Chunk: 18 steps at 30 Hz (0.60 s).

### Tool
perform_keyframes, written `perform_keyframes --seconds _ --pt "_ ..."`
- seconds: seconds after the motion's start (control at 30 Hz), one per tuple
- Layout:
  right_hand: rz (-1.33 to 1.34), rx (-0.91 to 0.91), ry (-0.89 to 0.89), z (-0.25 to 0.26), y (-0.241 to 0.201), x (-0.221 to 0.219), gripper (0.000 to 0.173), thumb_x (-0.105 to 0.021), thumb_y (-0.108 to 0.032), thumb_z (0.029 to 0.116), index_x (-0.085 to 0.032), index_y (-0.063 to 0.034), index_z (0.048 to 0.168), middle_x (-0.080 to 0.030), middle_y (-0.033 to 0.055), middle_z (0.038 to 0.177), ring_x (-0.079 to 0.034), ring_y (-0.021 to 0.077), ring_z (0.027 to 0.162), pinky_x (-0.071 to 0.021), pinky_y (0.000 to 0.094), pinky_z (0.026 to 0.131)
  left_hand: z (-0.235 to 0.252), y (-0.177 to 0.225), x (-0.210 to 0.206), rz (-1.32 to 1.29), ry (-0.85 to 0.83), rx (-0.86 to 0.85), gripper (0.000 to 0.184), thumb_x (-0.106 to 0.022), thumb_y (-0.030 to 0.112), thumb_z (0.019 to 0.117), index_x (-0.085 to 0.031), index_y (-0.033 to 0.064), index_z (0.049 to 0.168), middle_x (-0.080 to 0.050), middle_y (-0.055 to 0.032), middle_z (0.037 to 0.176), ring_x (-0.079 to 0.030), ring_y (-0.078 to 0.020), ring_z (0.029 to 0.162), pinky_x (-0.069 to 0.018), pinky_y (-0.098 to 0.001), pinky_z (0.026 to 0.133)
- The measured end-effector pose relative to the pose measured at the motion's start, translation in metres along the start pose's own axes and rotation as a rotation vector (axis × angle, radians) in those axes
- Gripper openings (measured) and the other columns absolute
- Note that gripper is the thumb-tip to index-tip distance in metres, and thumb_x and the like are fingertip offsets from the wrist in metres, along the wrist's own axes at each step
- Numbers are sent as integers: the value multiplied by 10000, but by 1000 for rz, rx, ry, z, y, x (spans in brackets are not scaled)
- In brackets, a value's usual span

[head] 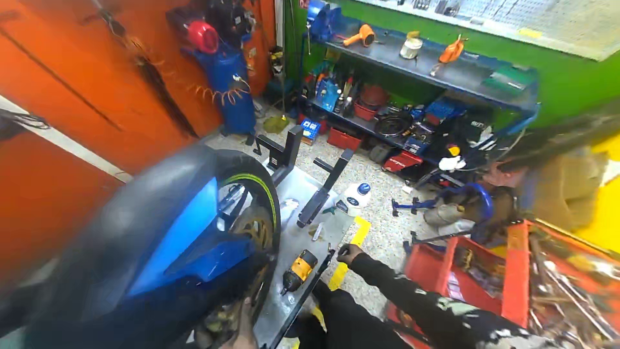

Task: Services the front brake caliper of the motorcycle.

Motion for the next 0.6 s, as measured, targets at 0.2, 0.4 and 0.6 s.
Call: perform_keyframes --seconds 0.2,0.4,0.6 --pt "-522 202 -91 114 -2 -44 567 -732 -300 948 -554 -99 1448 -591 293 1364 -587 480 1243 -460 677 1024 0 -7 2 99 66 -69 1067 -922 192 624 -337 -150 1449 -620 -147 1273 -633 -21 1112 -543 -207 960" --pt "-698 491 -87 139 8 -58 307 -748 -170 924 -699 -33 1194 -655 270 1222 -653 474 1104 -517 686 907 3 -7 3 29 22 -161 848 -922 119 648 -484 32 1370 -693 40 1188 -685 -91 1098 -598 -320 981" --pt "-106 586 191 79 -20 9 432 -754 -38 874 -613 72 1267 -684 266 1154 -707 339 981 -575 530 902 5 -14 1 -103 17 -249 907 -923 119 660 -433 76 1423 -676 51 1234 -676 -103 1129 -601 -314 982"
Point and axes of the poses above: each hand's wrist, its own z-axis towards the middle knuckle, its own x-axis out of the back of the hand, y = z × x, the point moved 6 cm from there along z, towards the middle knuckle
